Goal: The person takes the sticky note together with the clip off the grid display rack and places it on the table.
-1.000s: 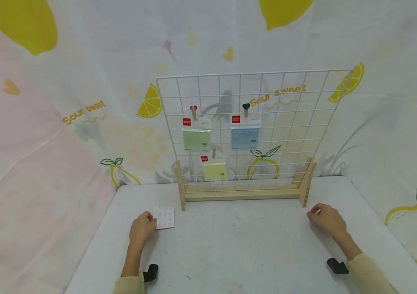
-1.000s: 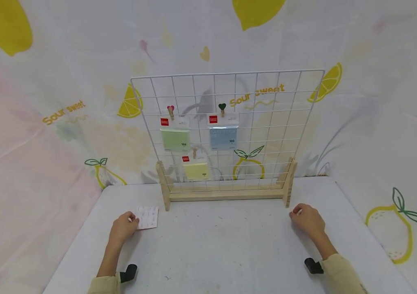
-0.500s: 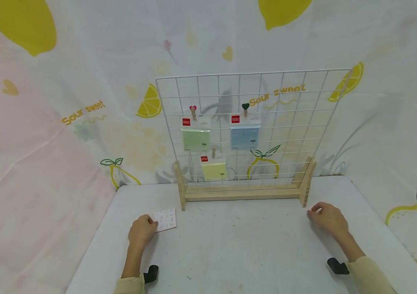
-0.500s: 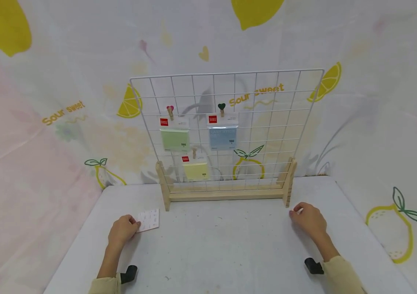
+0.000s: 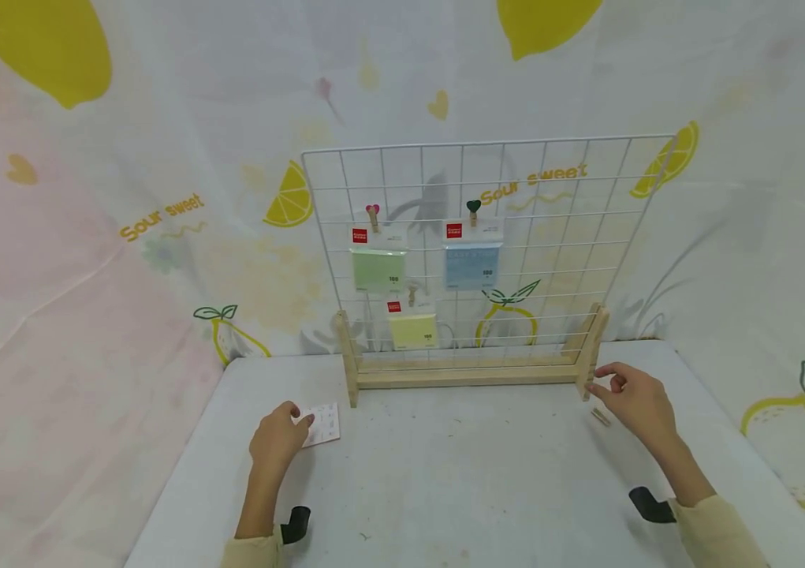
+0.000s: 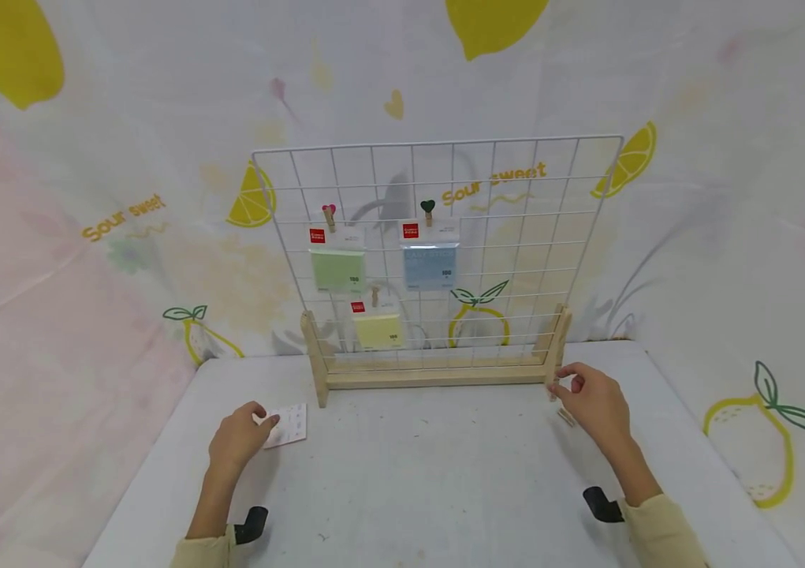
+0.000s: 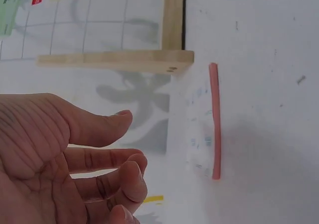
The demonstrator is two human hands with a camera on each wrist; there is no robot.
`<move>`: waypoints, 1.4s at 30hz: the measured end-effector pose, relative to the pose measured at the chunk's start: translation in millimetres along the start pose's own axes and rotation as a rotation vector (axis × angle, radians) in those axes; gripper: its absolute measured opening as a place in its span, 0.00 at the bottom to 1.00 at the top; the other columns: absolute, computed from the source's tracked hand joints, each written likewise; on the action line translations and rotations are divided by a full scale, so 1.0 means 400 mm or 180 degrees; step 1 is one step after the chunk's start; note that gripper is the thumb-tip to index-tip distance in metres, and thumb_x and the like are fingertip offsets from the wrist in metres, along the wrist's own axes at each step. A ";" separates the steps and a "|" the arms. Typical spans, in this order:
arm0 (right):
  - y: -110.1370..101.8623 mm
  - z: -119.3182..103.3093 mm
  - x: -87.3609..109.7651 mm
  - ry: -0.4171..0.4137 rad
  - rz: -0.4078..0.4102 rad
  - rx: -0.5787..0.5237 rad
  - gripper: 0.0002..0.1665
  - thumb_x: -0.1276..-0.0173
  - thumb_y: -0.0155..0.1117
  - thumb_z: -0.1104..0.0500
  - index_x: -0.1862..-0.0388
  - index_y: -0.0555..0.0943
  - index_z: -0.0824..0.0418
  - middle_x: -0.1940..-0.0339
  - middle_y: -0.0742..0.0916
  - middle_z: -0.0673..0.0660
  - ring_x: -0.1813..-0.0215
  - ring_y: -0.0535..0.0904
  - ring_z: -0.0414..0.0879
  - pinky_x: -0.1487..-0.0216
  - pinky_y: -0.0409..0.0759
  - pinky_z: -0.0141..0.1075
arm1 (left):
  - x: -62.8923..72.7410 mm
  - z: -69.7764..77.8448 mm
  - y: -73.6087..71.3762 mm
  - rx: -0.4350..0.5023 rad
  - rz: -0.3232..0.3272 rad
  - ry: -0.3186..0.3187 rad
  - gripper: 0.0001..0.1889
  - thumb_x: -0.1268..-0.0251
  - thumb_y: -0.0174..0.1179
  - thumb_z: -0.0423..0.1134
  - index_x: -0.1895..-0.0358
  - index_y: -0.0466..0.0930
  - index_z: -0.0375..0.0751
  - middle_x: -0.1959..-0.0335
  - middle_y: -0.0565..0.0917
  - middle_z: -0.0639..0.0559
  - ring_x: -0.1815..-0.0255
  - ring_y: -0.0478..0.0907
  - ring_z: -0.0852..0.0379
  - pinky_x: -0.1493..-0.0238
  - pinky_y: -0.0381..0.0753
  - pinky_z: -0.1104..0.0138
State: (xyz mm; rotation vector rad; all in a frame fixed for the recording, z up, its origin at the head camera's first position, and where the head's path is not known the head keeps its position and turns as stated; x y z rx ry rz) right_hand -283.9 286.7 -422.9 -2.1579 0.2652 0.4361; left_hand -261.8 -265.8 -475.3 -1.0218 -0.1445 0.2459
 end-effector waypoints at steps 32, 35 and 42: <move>-0.119 -0.202 -0.080 -0.0758 0.0886 -0.0385 0.15 0.48 0.80 0.63 0.62 0.86 0.62 0.83 0.67 0.49 0.81 0.59 0.39 0.80 0.55 0.32 | 0.034 0.254 -0.088 0.0495 0.0577 0.0661 0.18 0.33 0.63 0.43 0.45 0.81 0.37 0.78 0.75 0.51 0.79 0.69 0.54 0.81 0.66 0.63; -0.126 -0.216 -0.086 -0.0769 0.0922 -0.0436 0.15 0.48 0.80 0.64 0.61 0.86 0.63 0.82 0.68 0.49 0.80 0.60 0.39 0.79 0.56 0.32 | 0.033 0.274 -0.093 0.0534 0.0651 0.0709 0.19 0.33 0.64 0.44 0.44 0.81 0.38 0.79 0.75 0.51 0.80 0.68 0.54 0.82 0.64 0.64; -0.138 -0.258 -0.100 -0.0955 0.1014 -0.0602 0.16 0.49 0.80 0.66 0.61 0.86 0.64 0.83 0.68 0.50 0.79 0.59 0.39 0.77 0.57 0.33 | 0.032 0.331 -0.123 0.0659 0.0861 0.0887 0.19 0.32 0.63 0.46 0.44 0.82 0.40 0.78 0.75 0.51 0.81 0.66 0.54 0.82 0.62 0.63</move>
Point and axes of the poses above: each hand's wrist, its own x-axis away from the middle knuckle, its own y-axis out of the palm, z = x × y, the point moved 7 cm from there along -x, towards the middle knuckle
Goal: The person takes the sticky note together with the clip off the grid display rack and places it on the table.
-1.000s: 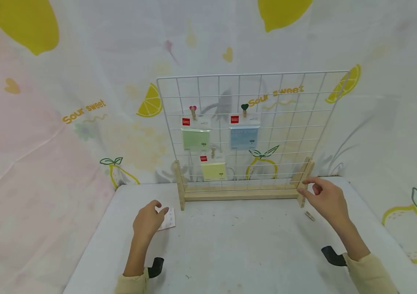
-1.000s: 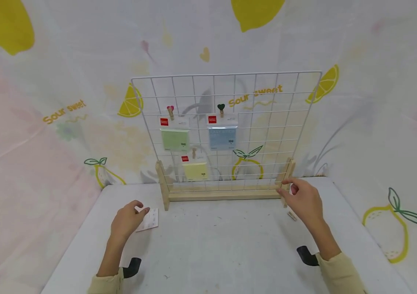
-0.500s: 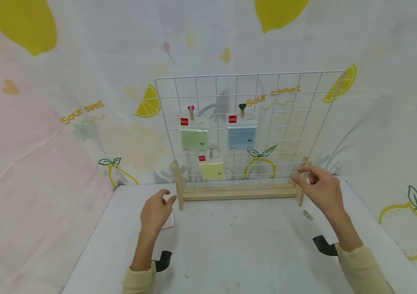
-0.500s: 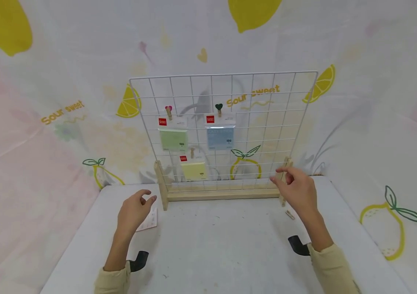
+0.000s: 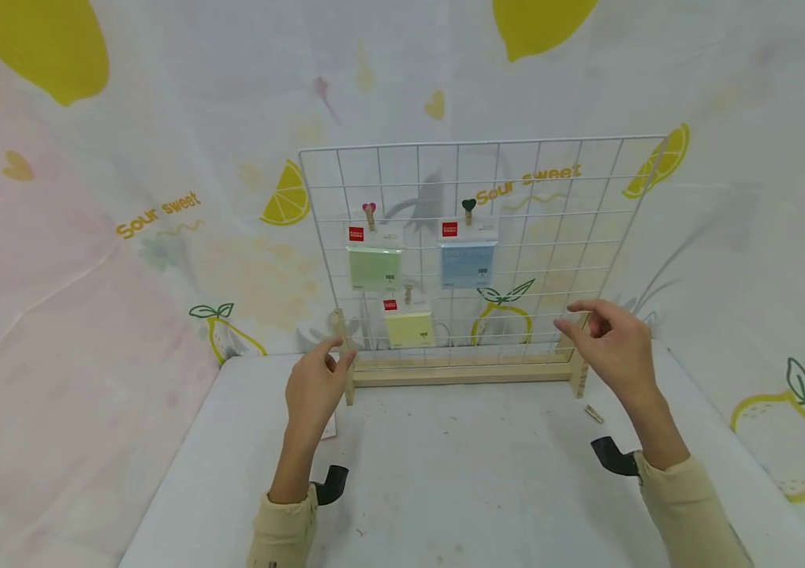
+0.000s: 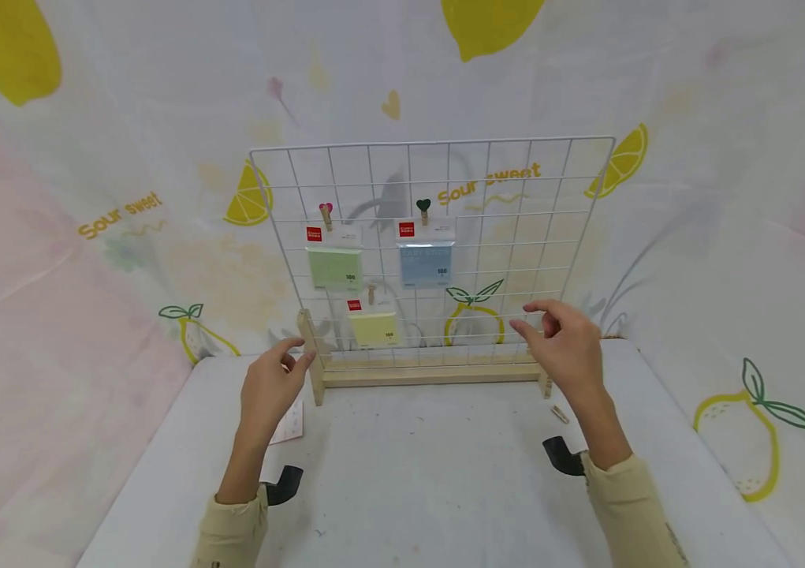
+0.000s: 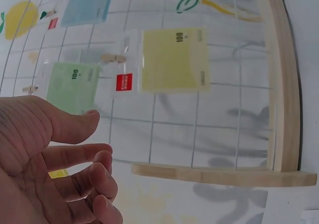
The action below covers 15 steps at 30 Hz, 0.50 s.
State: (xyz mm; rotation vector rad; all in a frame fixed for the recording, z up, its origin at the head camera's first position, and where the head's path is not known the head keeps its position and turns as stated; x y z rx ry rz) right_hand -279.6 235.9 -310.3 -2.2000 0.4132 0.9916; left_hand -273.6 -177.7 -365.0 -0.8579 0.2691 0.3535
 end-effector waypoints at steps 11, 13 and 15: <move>0.000 -0.048 -0.051 -0.0236 0.0160 0.0077 0.16 0.49 0.80 0.66 0.61 0.85 0.65 0.83 0.66 0.50 0.80 0.59 0.42 0.74 0.57 0.34 | -0.028 0.064 -0.012 0.0252 0.0396 0.0306 0.18 0.33 0.65 0.44 0.44 0.82 0.39 0.83 0.70 0.52 0.84 0.61 0.55 0.84 0.57 0.64; -0.002 -0.057 -0.060 -0.0279 0.0199 0.0165 0.16 0.49 0.80 0.65 0.60 0.85 0.64 0.83 0.66 0.49 0.79 0.59 0.43 0.74 0.57 0.35 | -0.031 0.076 -0.014 0.0287 0.0485 0.0379 0.17 0.33 0.65 0.43 0.45 0.83 0.39 0.83 0.69 0.52 0.85 0.60 0.55 0.84 0.56 0.64; -0.004 -0.068 -0.069 -0.0337 0.0255 0.0236 0.17 0.48 0.79 0.65 0.59 0.86 0.64 0.83 0.66 0.49 0.79 0.59 0.43 0.75 0.56 0.35 | -0.034 0.091 -0.016 0.0322 0.0555 0.0446 0.17 0.33 0.66 0.42 0.46 0.83 0.38 0.83 0.69 0.52 0.84 0.60 0.55 0.84 0.57 0.64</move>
Point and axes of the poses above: each hand's wrist, its own x-axis away from the middle knuckle, its own y-axis out of the palm, z = x × y, the point moved 7 cm from there along -x, towards the middle knuckle
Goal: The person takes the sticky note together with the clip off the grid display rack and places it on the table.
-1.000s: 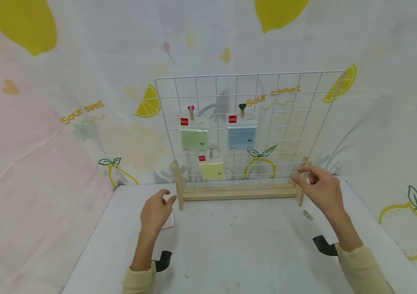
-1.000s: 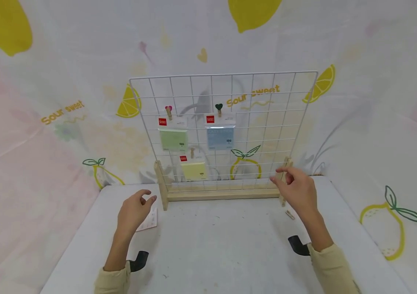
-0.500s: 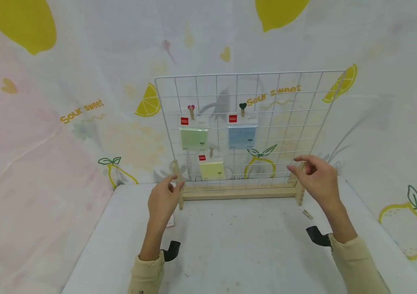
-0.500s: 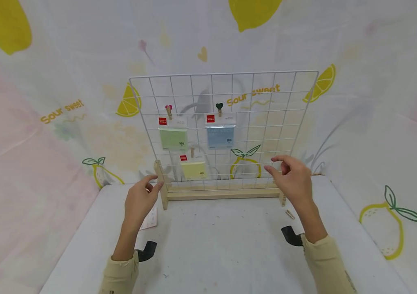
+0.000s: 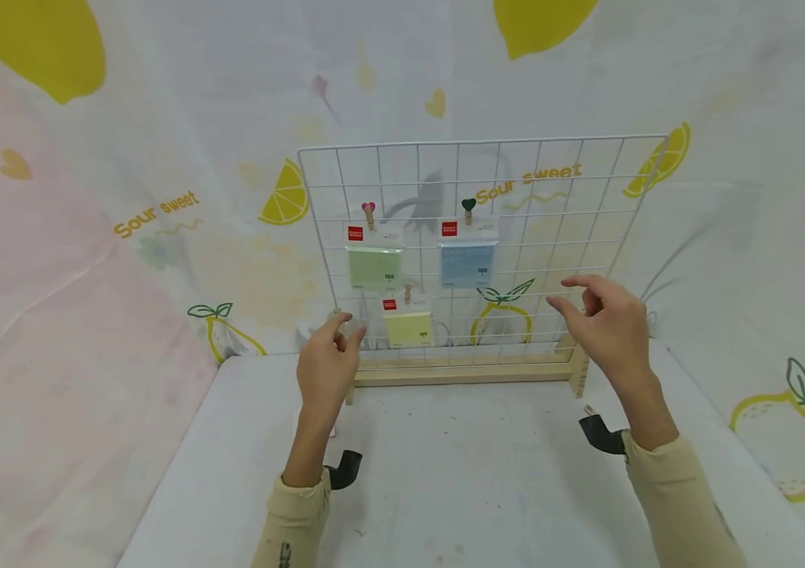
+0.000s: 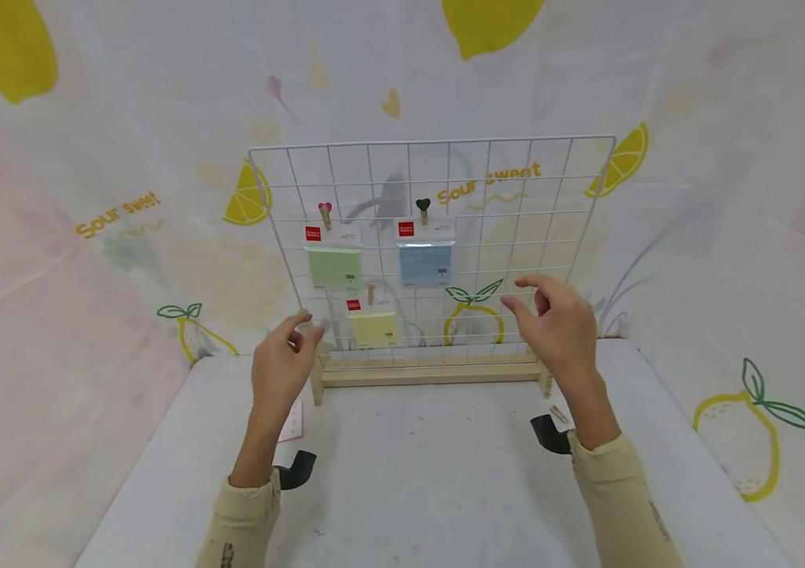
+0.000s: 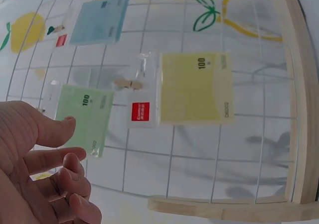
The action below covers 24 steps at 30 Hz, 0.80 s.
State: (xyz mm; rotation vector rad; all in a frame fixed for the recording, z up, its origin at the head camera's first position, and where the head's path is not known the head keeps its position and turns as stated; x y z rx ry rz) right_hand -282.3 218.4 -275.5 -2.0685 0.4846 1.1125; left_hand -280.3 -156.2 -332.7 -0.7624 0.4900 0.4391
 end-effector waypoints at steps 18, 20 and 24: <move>0.030 -0.078 -0.084 -0.0287 0.0203 -0.0205 0.17 0.46 0.80 0.62 0.58 0.87 0.62 0.83 0.68 0.52 0.78 0.60 0.43 0.73 0.57 0.35 | -0.038 0.074 0.032 0.0467 0.0084 0.0191 0.19 0.34 0.66 0.42 0.45 0.82 0.36 0.79 0.71 0.49 0.74 0.68 0.51 0.75 0.64 0.61; 0.032 -0.085 -0.091 -0.0302 0.0186 -0.0160 0.17 0.46 0.80 0.61 0.57 0.87 0.62 0.84 0.68 0.51 0.78 0.60 0.43 0.73 0.56 0.35 | -0.041 0.079 0.039 0.0499 0.0068 0.0205 0.19 0.35 0.67 0.42 0.45 0.82 0.35 0.79 0.71 0.50 0.73 0.68 0.51 0.74 0.65 0.61; 0.036 -0.094 -0.105 -0.0324 0.0194 -0.0119 0.17 0.45 0.80 0.60 0.57 0.87 0.61 0.84 0.67 0.50 0.78 0.59 0.43 0.74 0.55 0.36 | -0.050 0.087 0.053 0.0572 0.0079 0.0229 0.19 0.36 0.68 0.42 0.46 0.83 0.36 0.80 0.71 0.50 0.74 0.69 0.52 0.73 0.67 0.61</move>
Point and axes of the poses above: each hand's wrist, its own x-axis away from the middle knuckle, its own y-axis out of the palm, z = x × y, the point moved 7 cm from there along -x, towards the middle knuckle
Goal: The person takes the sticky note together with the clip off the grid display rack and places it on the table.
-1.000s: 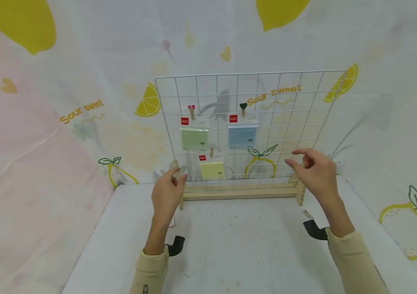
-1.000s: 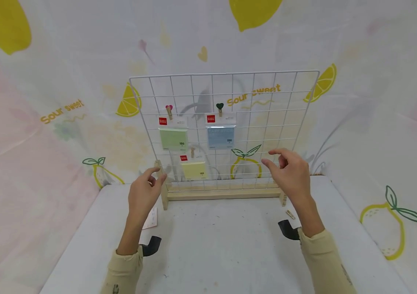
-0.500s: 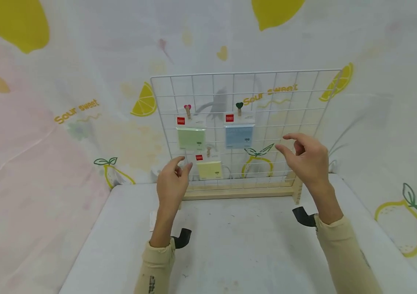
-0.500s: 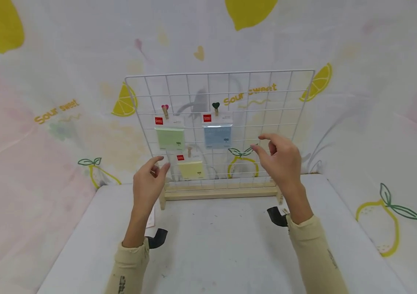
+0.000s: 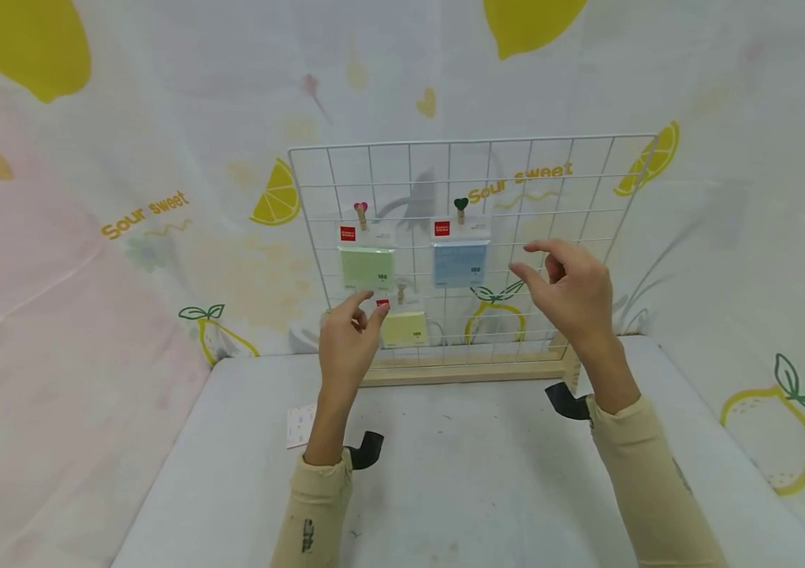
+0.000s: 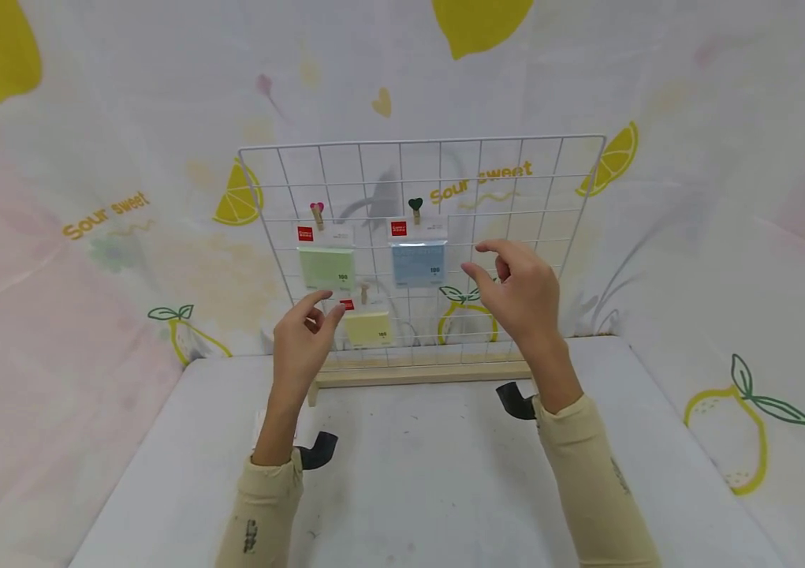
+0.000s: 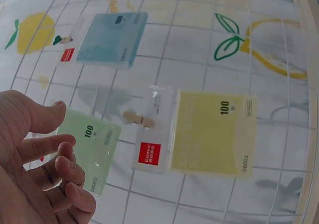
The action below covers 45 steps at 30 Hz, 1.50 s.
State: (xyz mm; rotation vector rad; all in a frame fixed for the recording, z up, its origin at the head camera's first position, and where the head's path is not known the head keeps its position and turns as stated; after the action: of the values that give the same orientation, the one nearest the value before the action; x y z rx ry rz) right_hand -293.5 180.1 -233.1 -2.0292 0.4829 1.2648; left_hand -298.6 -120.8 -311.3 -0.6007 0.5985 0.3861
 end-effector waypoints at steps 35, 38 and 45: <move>0.118 -0.028 -0.111 -0.0079 -0.0184 -0.0165 0.18 0.40 0.75 0.59 0.51 0.86 0.62 0.81 0.69 0.53 0.76 0.63 0.47 0.72 0.58 0.39 | -0.046 0.046 0.151 0.0773 -0.0255 0.0135 0.17 0.32 0.64 0.41 0.45 0.82 0.36 0.75 0.75 0.49 0.75 0.71 0.54 0.70 0.72 0.65; 0.129 -0.027 -0.116 -0.0020 -0.0241 -0.0122 0.18 0.36 0.72 0.57 0.48 0.85 0.61 0.81 0.70 0.53 0.76 0.64 0.48 0.72 0.58 0.39 | -0.047 0.047 0.155 0.0793 -0.0248 0.0113 0.17 0.31 0.63 0.41 0.44 0.81 0.37 0.75 0.76 0.49 0.76 0.70 0.55 0.73 0.71 0.66; 0.140 -0.039 -0.140 -0.0017 -0.0215 -0.0136 0.18 0.35 0.70 0.57 0.48 0.85 0.60 0.82 0.70 0.53 0.76 0.63 0.48 0.74 0.57 0.40 | -0.060 0.062 0.167 0.0842 -0.0260 0.0167 0.17 0.31 0.63 0.40 0.43 0.81 0.37 0.76 0.76 0.49 0.79 0.69 0.56 0.77 0.69 0.68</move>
State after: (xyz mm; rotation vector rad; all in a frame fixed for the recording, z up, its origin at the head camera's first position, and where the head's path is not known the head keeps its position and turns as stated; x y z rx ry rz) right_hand -344.2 127.4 -198.8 -2.0598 0.3845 1.2492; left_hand -340.3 -58.3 -307.2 -0.3810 0.6608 0.2102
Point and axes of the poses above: each hand's wrist, its own x-axis away from the middle knuckle, its own y-axis out of the palm, z = x × y, the point moved 7 cm from there along -x, towards the middle knuckle
